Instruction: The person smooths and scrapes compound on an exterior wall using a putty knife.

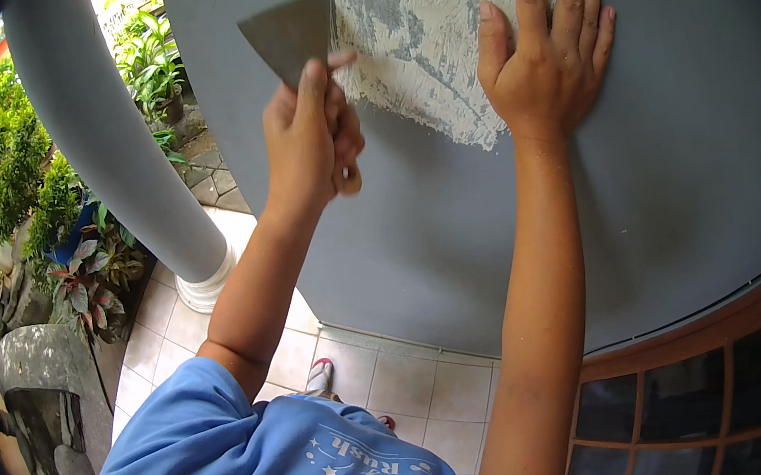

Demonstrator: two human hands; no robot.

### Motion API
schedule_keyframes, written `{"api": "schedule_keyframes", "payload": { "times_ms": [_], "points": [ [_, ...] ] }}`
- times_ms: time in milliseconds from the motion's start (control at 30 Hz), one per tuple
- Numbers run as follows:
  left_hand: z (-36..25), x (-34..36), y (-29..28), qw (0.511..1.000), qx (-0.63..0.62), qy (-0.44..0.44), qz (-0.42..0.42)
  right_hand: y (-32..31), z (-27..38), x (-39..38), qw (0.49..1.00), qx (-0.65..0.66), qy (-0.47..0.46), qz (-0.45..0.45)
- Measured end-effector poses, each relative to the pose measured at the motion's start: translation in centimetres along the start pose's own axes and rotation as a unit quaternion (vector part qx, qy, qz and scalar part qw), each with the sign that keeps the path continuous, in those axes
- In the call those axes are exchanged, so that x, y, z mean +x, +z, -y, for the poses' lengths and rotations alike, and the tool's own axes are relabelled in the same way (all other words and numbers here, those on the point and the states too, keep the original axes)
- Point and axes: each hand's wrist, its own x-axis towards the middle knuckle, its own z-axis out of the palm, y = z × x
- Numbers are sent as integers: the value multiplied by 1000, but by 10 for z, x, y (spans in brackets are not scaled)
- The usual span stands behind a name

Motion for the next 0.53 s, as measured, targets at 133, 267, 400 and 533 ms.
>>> {"api": "schedule_keyframes", "payload": {
  "times_ms": [133,267,400,533],
  "points": [
    [50,-34,-33,1000,12,-22,-14,1,2,-4,1000,-10,10,19],
    [33,-21,-24,998,-41,-39,2,4,2,0,1000,-5,9,14],
    [10,-8,-16,999,-3,-35,20,3,0,0,1000,-10,10,8],
    [42,-24,-38,999,25,-30,22,6,-1,-3,1000,-4,19,19]
  ]
}}
